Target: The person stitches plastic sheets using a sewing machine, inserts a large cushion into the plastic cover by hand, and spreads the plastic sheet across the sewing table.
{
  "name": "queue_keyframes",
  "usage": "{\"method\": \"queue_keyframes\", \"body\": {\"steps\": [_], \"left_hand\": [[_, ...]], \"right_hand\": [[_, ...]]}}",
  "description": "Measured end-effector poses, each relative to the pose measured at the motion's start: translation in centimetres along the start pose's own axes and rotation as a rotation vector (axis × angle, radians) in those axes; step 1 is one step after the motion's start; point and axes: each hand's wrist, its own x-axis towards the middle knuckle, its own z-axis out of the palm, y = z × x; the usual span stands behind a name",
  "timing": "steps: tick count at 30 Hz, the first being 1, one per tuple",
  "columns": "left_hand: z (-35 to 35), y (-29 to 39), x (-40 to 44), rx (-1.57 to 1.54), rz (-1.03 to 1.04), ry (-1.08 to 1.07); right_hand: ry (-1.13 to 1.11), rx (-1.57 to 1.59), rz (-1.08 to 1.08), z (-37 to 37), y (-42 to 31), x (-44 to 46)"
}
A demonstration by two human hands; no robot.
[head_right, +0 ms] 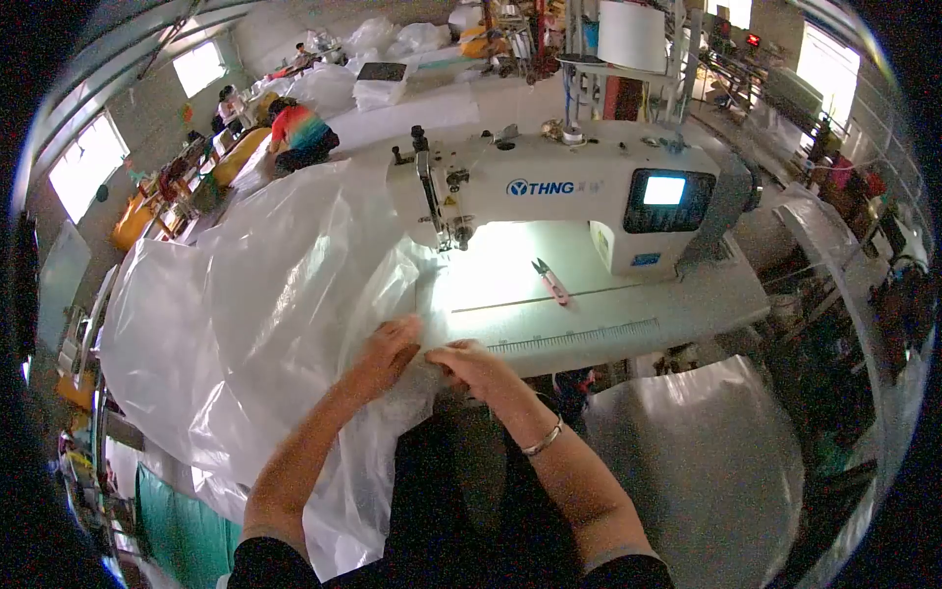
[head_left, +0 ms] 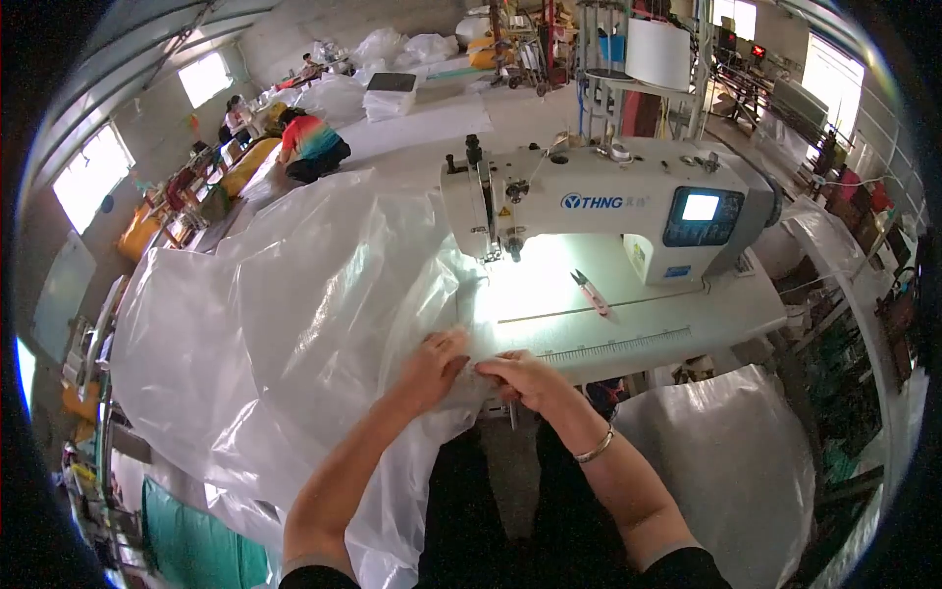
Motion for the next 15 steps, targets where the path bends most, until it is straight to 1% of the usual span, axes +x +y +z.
{"method": "queue_keyframes", "body": {"steps": [1,2,3,4,5,6,7,8,10,12,13,15], "left_hand": [[-0.9,1.2,-1.2,0.046,-0.086,0.043],[-1.2,2.0,-2.9,0.049,-0.095,0.042],[-1.1,2.7,-5.2,0.071,-0.09,0.149],[-0.7,3.4,-7.8,0.092,-0.094,0.254],[0.0,4.0,-10.8,0.091,-0.131,0.241],[1.0,4.5,-14.2,0.165,-0.224,0.124],[1.6,4.8,-17.2,0.236,-0.318,0.003],[2.3,3.5,-20.7,0.232,-0.372,-0.016],[2.0,-1.1,-27.7,0.864,-0.518,-0.47],[-2.4,-3.7,-31.4,1.345,-0.541,-0.43],[-5.5,-3.8,-31.2,1.365,-0.559,-0.434],[-11.6,-4.9,-30.3,1.412,-0.555,-0.404]], "right_hand": [[-0.007,0.022,-0.008,1.1,0.1,-1.1],[-0.018,0.044,-0.015,1.8,0.4,-1.8],[-0.122,0.035,-0.001,1.3,1.2,-2.2],[-0.138,0.036,0.018,1.3,1.8,-2.5],[-0.206,0.078,-0.117,1.5,2.7,-2.9],[-0.275,0.129,-0.24,1.8,3.9,-3.4],[-0.279,0.149,-0.225,2.2,3.8,-4.2],[-0.286,0.169,-0.206,2.6,3.7,-4.8],[-0.307,0.173,-0.248,2.3,5.8,-2.9],[-0.382,0.217,-0.241,3.7,5.4,-3.3],[-0.431,0.263,-0.259,4.4,5.1,-3.9],[-0.484,0.234,-0.21,5.5,4.6,-5.2]]}}
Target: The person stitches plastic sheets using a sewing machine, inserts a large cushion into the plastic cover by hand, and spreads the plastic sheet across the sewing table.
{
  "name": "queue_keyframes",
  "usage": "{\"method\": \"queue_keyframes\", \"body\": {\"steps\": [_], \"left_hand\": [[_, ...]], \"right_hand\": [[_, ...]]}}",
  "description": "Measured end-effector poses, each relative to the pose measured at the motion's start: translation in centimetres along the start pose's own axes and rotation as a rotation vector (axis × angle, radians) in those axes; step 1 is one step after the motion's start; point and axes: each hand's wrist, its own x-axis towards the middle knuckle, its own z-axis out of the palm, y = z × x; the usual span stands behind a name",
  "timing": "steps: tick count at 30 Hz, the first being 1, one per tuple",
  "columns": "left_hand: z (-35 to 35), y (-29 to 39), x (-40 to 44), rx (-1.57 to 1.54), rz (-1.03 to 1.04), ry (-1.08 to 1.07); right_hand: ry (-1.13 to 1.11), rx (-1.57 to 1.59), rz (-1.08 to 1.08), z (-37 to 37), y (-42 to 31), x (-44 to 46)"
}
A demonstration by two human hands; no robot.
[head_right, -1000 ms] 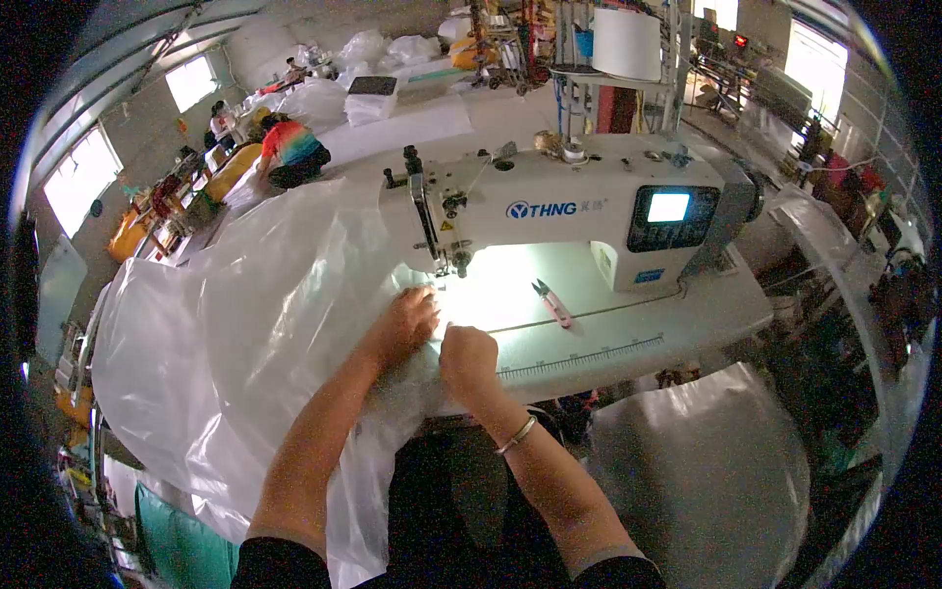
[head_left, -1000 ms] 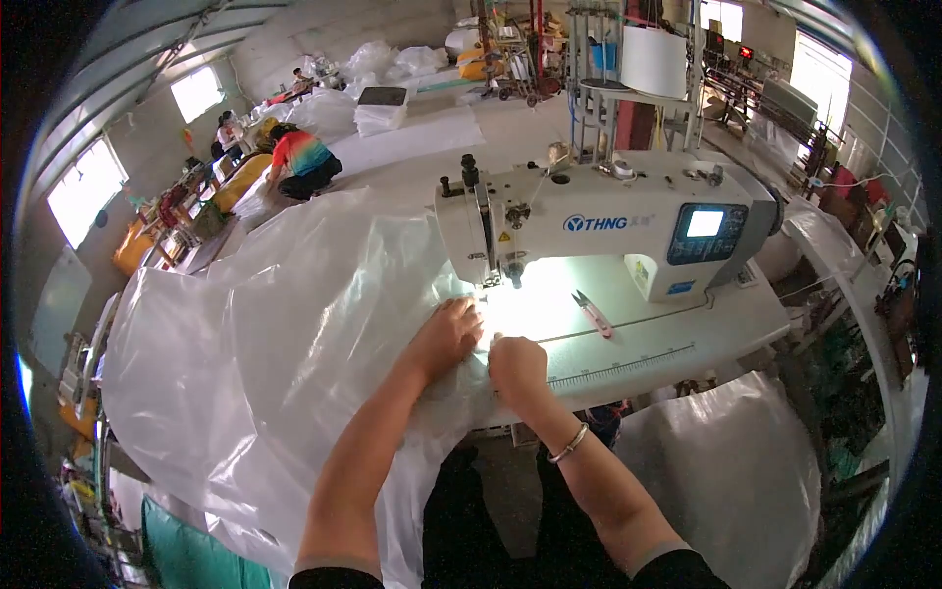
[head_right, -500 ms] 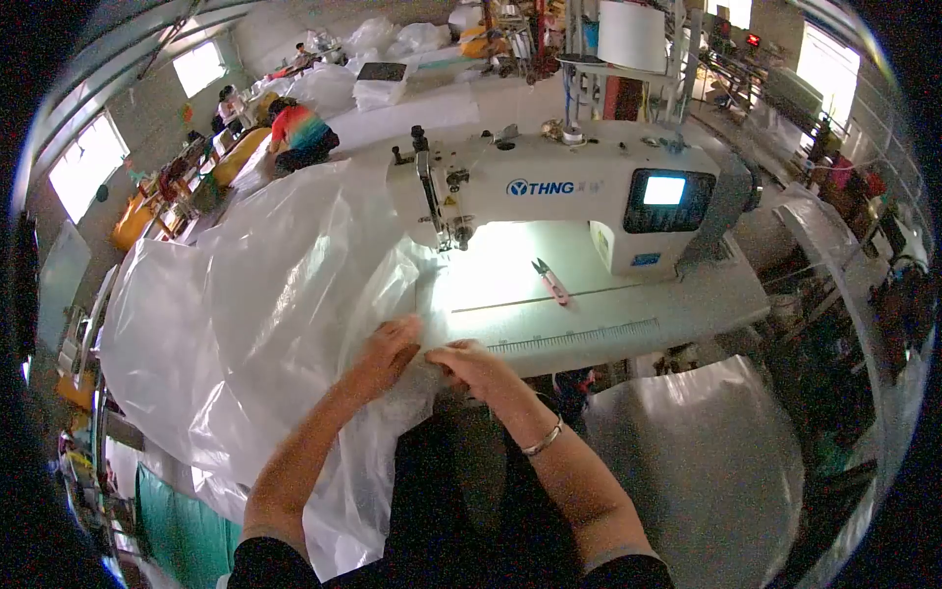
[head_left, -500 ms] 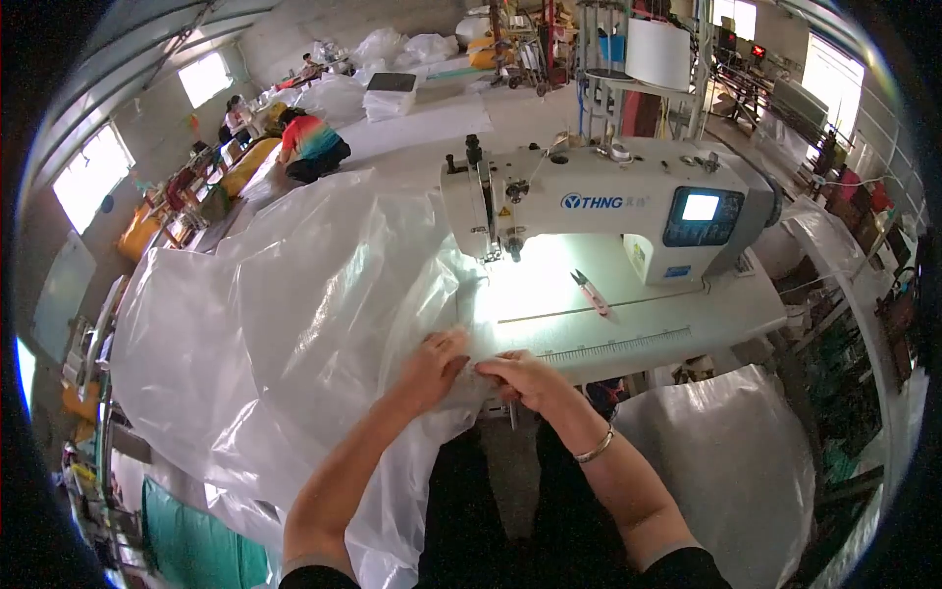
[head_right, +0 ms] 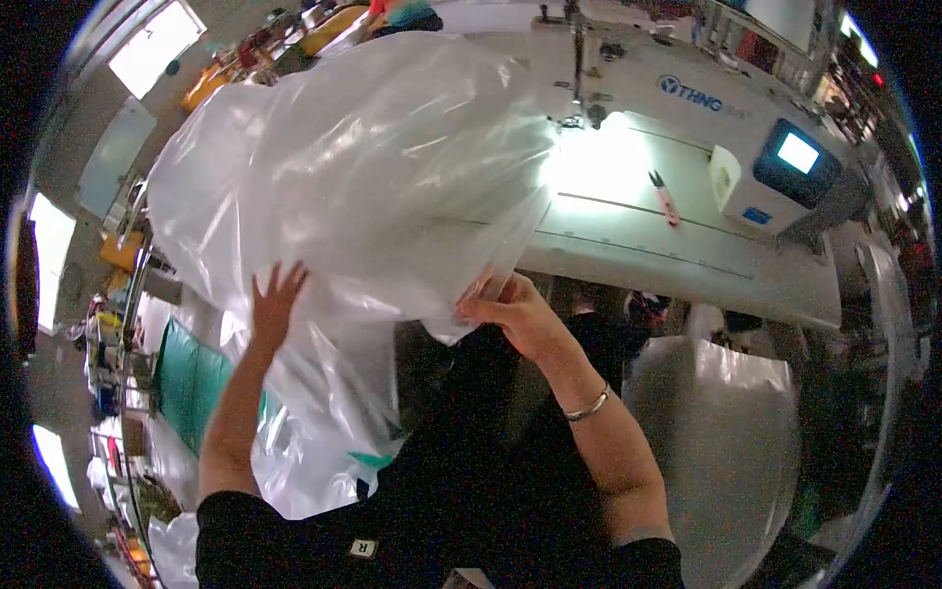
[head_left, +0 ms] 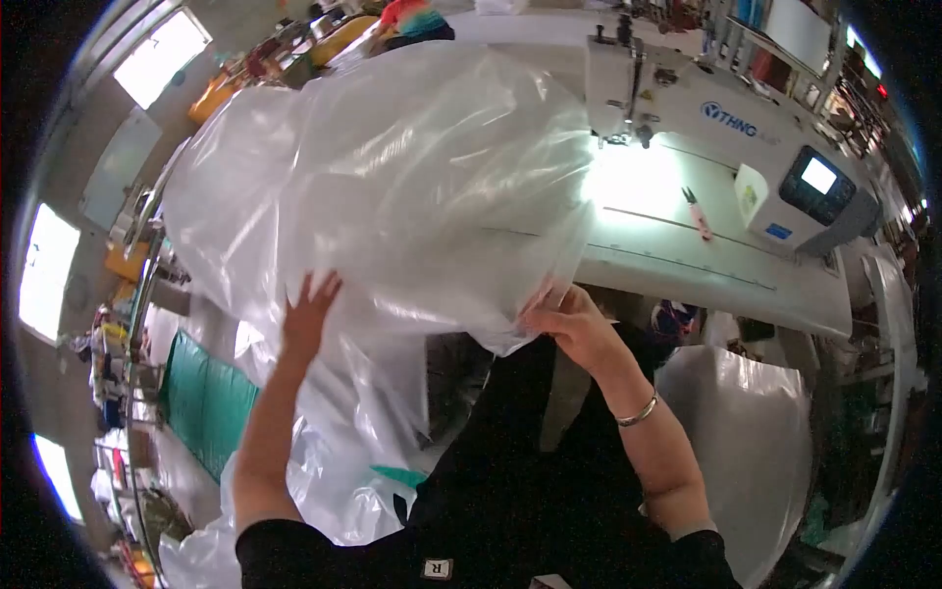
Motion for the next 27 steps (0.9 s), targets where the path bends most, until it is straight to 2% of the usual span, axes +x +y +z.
{"method": "queue_keyframes", "body": {"steps": [2,4,5,7,9,10,11,13,16,19,20,22,23,24,25,26,27], "left_hand": [[-0.8,-4.2,3.0,0.064,-0.039,0.024],[-4.1,-7.9,5.0,0.122,-0.071,0.013],[-6.2,-9.7,5.6,0.059,0.0,0.041],[-7.3,-11.0,6.1,0.001,0.071,0.086],[-6.6,-12.2,4.8,-0.017,0.426,-0.121],[-6.4,-12.3,4.2,-0.143,0.443,-0.201],[-6.0,-11.8,3.9,-0.14,0.443,-0.198],[-5.6,-10.8,3.5,-0.237,0.441,-0.438],[-5.6,-9.2,3.8,-0.32,0.466,-0.55],[-6.0,-8.6,4.2,-0.361,0.393,-0.519],[-5.8,-8.1,4.7,-0.36,0.398,-0.508],[-5.8,-6.4,6.7,-0.162,0.342,-0.705],[-6.2,-5.2,7.5,-0.308,0.383,-0.533],[-9.5,-3.3,8.6,-0.36,0.426,-0.46],[-14.8,-1.9,9.0,-0.732,0.499,-0.198],[-16.9,0.7,9.8,-1.04,0.511,-0.122],[-19.1,3.7,10.2,-1.345,0.521,0.062]], "right_hand": [[-0.044,-0.02,0.038,0.8,0.0,0.1],[-0.1,0.117,0.127,1.4,0.9,-0.5],[-0.103,0.117,0.118,1.4,1.2,-0.9],[-0.099,0.175,-0.05,0.9,2.0,-1.7],[-0.071,0.219,-0.081,0.4,2.9,-2.4],[-0.017,0.221,-0.036,0.3,3.3,-2.9],[0.036,0.226,0.017,0.4,3.9,-3.3],[0.013,0.157,0.004,0.9,4.9,-3.9],[-0.182,-0.017,0.158,2.8,4.3,-4.8],[-0.14,0.059,0.285,2.4,7.2,-6.0],[-0.163,-0.031,0.308,1.8,7.6,-6.5],[-0.2,-0.065,0.279,0.7,9.0,-7.7],[-0.242,-0.099,0.258,0.1,9.3,-8.3],[-0.228,-0.101,0.289,-0.1,9.1,-9.0],[-0.217,-0.102,0.323,0.0,8.8,-9.7],[-0.19,-0.105,0.343,0.2,8.5,-10.2],[-0.218,-0.135,0.359,0.2,8.0,-10.5]]}}
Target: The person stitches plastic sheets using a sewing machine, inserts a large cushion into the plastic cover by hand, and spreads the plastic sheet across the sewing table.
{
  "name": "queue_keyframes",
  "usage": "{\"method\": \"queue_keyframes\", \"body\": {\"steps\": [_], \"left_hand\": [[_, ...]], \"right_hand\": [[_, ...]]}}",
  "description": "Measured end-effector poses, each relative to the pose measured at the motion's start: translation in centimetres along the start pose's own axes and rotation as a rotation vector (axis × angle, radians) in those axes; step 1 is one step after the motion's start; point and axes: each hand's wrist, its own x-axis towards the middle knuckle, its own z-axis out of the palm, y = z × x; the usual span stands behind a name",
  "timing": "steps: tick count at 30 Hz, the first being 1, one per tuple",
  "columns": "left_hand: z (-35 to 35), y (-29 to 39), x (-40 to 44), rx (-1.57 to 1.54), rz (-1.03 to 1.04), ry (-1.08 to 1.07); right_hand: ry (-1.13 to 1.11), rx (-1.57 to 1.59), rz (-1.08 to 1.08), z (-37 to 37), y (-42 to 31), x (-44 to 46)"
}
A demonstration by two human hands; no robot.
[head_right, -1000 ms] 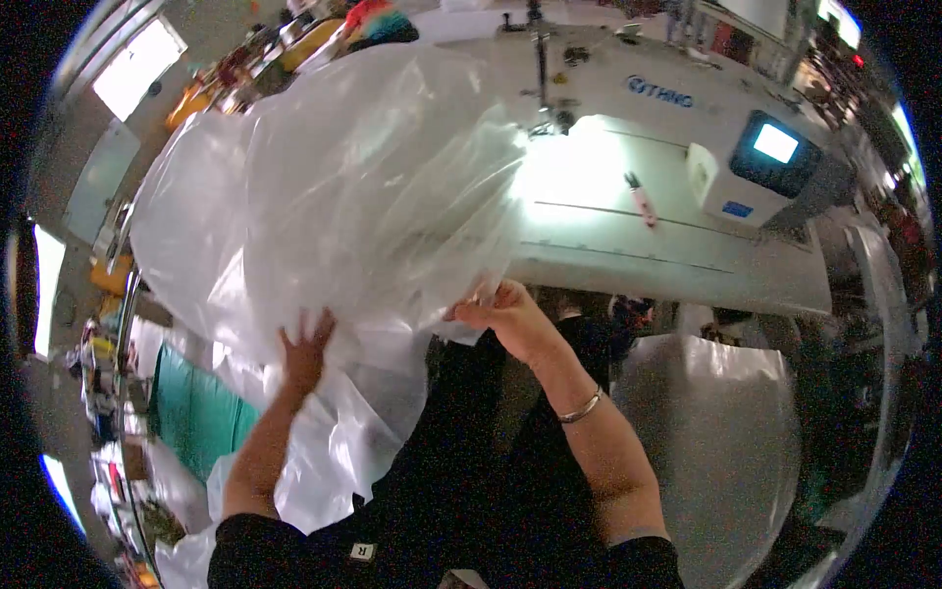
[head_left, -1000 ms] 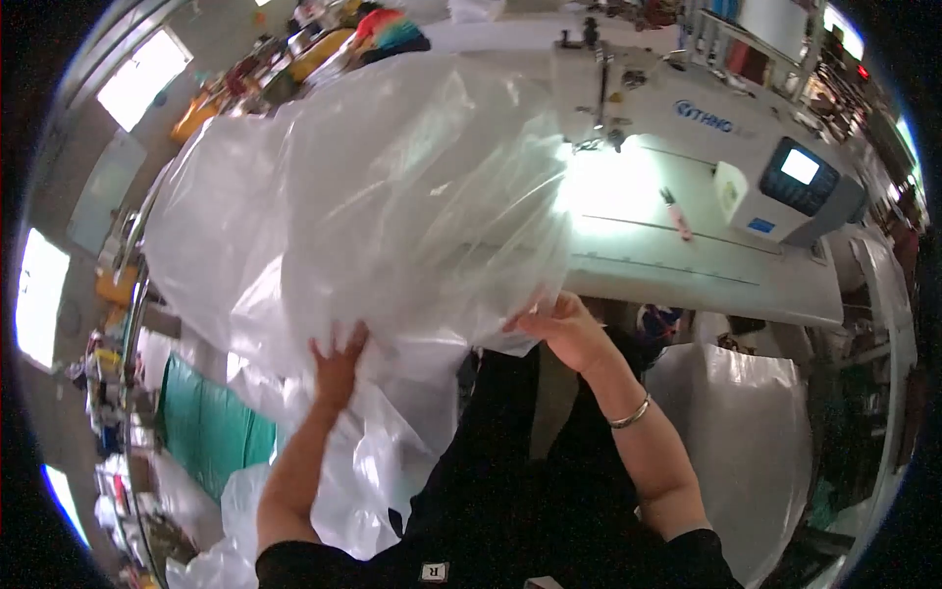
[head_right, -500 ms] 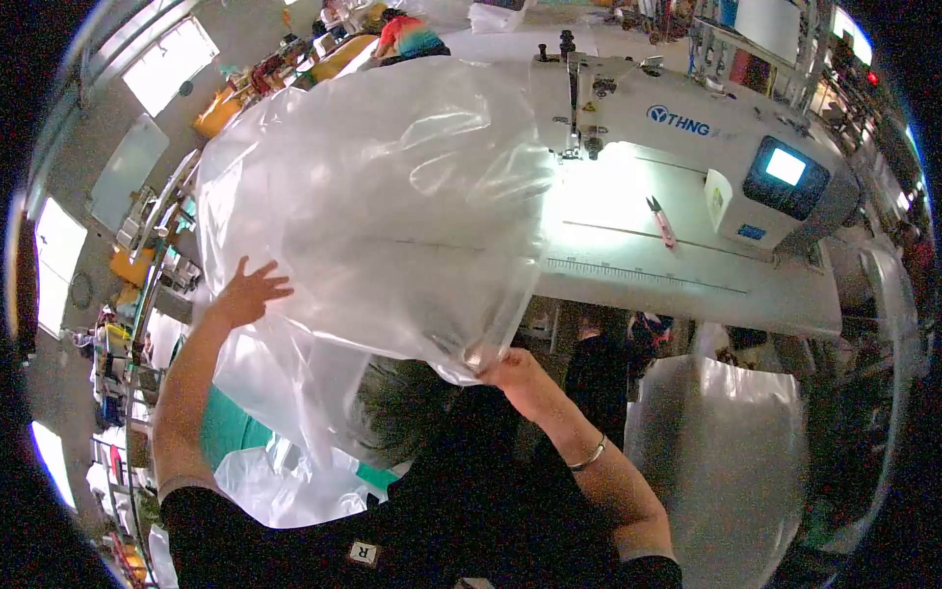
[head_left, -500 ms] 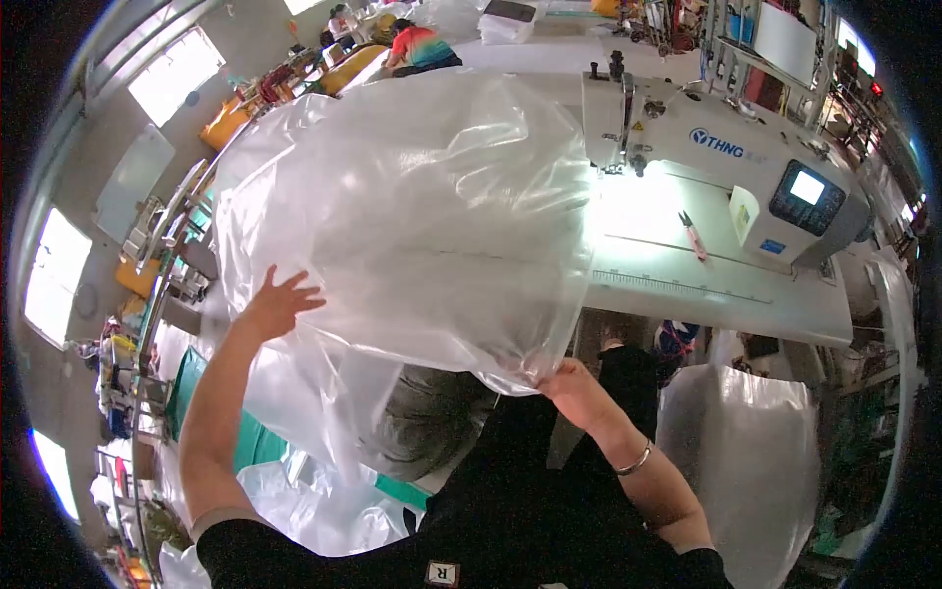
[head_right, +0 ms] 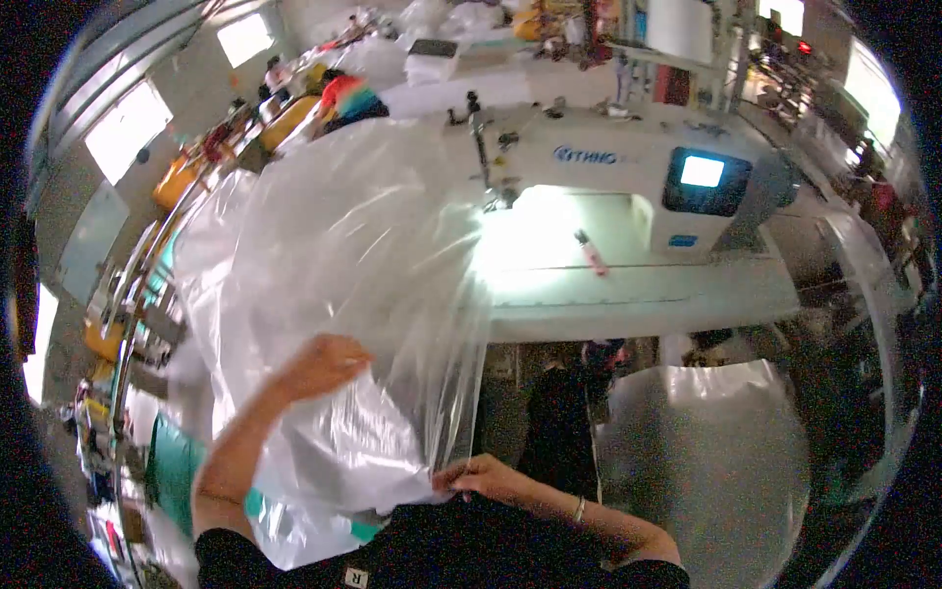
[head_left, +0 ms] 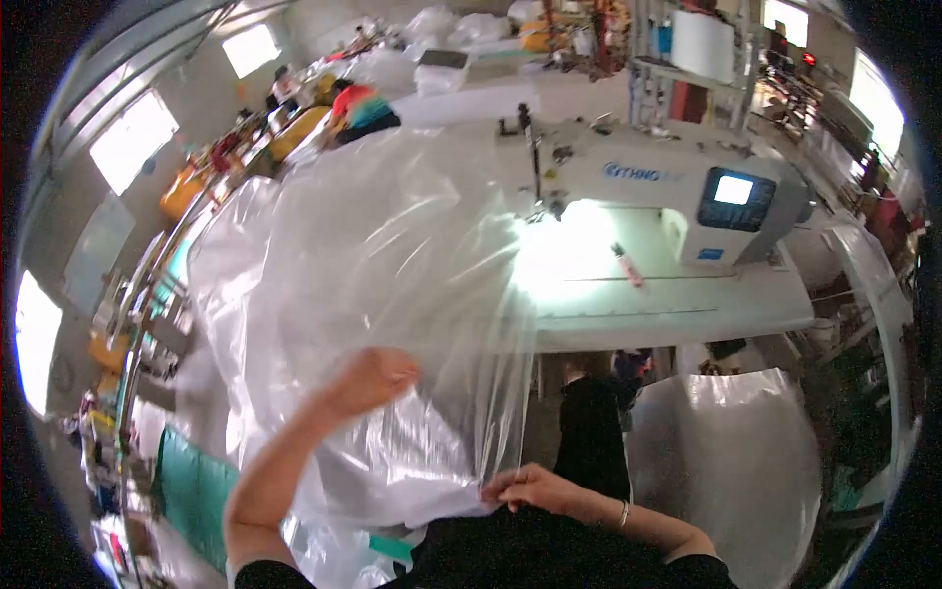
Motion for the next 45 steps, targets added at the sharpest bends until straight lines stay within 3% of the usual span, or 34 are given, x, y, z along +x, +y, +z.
{"method": "queue_keyframes", "body": {"steps": [1,5,9,12,13,16,18,19,20,22,27,29,32,39,45], "left_hand": [[1.3,2.1,2.4,0.011,0.16,0.02],[9.1,2.9,11.6,-0.158,0.334,0.239],[11.5,2.6,15.0,-0.009,0.246,0.341],[11.7,3.1,14.5,0.087,0.232,0.318],[11.8,3.2,14.4,0.112,0.233,0.312],[11.3,3.5,13.8,0.14,0.24,0.316],[11.5,3.4,13.6,0.136,0.252,0.323],[11.6,3.3,13.6,0.151,0.254,0.32],[11.6,3.1,13.6,0.168,0.256,0.318],[11.2,3.4,13.4,0.161,0.246,0.314],[11.0,3.1,13.3,0.191,0.242,0.275],[10.5,3.6,13.2,0.153,0.174,0.192],[10.7,2.9,13.2,0.219,0.234,0.186],[11.4,1.1,14.1,0.192,0.277,0.271],[10.1,1.2,15.4,0.214,0.23,0.273]], "right_hand": [[-0.03,0.038,-0.018,-0.2,-0.2,-0.5],[-0.084,0.013,0.018,-1.1,0.0,-1.8],[-0.091,-0.09,-0.052,-2.5,0.6,-3.0],[-0.039,0.055,0.056,-4.6,3.0,-3.0],[-0.006,-0.13,0.125,-5.7,2.9,-2.8],[0.263,-0.946,-0.02,-7.8,-2.5,-3.2],[0.84,-0.906,-0.422,-10.0,-5.9,-2.1],[0.943,-0.854,-0.447,-10.1,-9.3,-1.6],[1.007,-1.024,-0.348,-10.4,-12.4,-0.6],[1.191,-1.041,-0.557,-11.8,-15.3,2.9],[1.421,-1.226,-0.407,-15.3,-17.6,9.8],[1.413,-1.28,-0.372,-15.4,-17.5,10.2],[1.382,-1.39,-0.374,-15.0,-17.1,10.1],[1.117,-1.644,-0.495,-14.9,-17.9,7.9],[1.093,-1.704,-0.427,-15.1,-18.9,8.3]]}}
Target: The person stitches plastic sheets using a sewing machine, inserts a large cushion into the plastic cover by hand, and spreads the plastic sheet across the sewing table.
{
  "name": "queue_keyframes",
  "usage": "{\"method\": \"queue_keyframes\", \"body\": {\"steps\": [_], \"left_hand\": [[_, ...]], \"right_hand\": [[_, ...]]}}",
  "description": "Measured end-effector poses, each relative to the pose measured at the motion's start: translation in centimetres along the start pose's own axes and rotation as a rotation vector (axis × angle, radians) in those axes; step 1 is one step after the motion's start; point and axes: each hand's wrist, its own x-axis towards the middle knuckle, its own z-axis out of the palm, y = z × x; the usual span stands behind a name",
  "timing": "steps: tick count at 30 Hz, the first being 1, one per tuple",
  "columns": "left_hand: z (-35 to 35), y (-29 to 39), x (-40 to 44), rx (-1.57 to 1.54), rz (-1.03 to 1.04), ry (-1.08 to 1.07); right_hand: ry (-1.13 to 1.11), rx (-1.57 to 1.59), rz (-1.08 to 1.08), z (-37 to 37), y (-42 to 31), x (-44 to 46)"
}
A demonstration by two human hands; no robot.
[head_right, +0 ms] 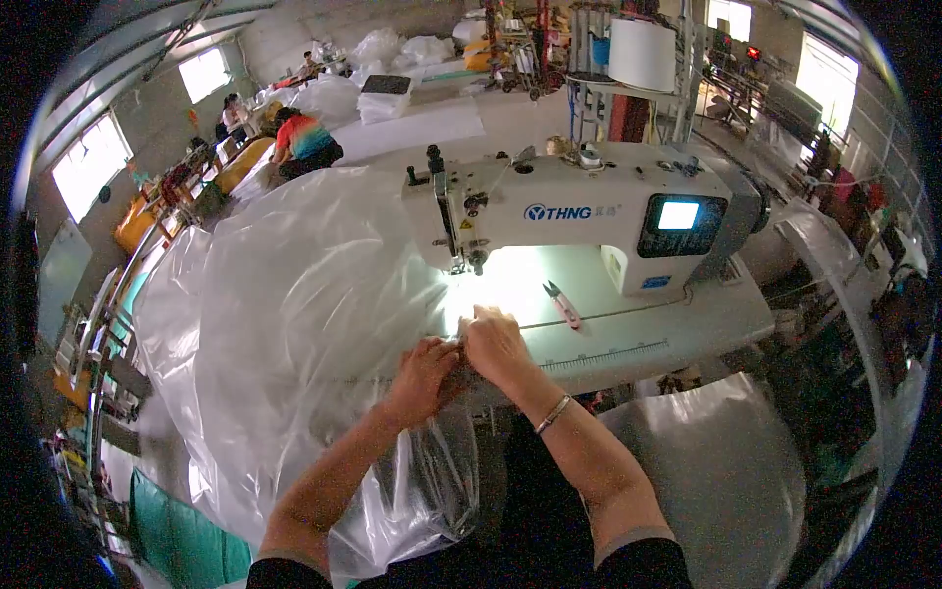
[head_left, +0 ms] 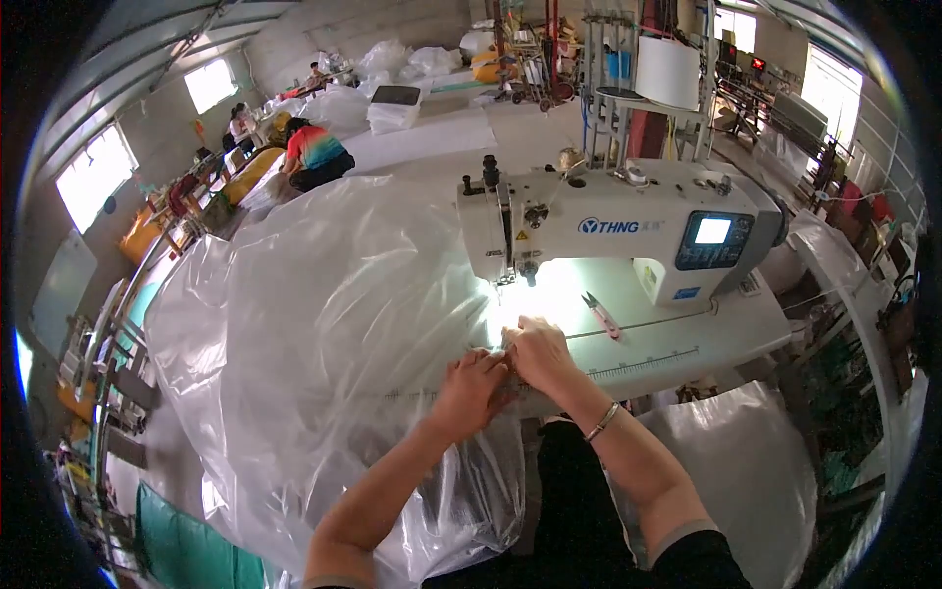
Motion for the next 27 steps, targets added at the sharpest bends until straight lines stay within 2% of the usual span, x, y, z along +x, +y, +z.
{"method": "queue_keyframes", "body": {"steps": [7,10,12,13,15,17,19,23,27], "left_hand": [[0.9,-2.2,1.7,0.05,-0.013,-0.015],[0.4,-2.3,2.4,0.057,-0.024,-0.046],[0.2,-2.3,2.8,0.078,-0.027,-0.056],[0.2,-2.3,3.0,0.102,-0.057,-0.077],[0.2,-2.2,3.4,0.129,-0.083,-0.097],[0.1,-2.2,3.6,0.128,-0.101,-0.11],[0.3,-2.4,3.8,0.13,-0.094,-0.098],[0.6,-2.9,4.1,0.098,-0.086,-0.126],[1.3,-3.0,4.1,0.132,-0.054,-0.086]], "right_hand": [[-0.023,-0.102,0.045,2.2,1.9,1.3],[-0.056,-0.067,-0.006,2.1,2.7,1.8],[-0.088,0.206,0.192,1.8,3.2,2.3],[-0.084,0.208,0.195,1.8,3.6,2.7],[0.212,0.675,0.365,2.6,4.8,3.5],[0.336,0.34,0.146,3.8,6.3,4.1],[0.422,1.072,0.451,1.2,4.7,4.8],[0.395,0.854,0.483,3.2,5.9,5.7],[0.402,0.864,0.504,2.9,5.4,5.8]]}}
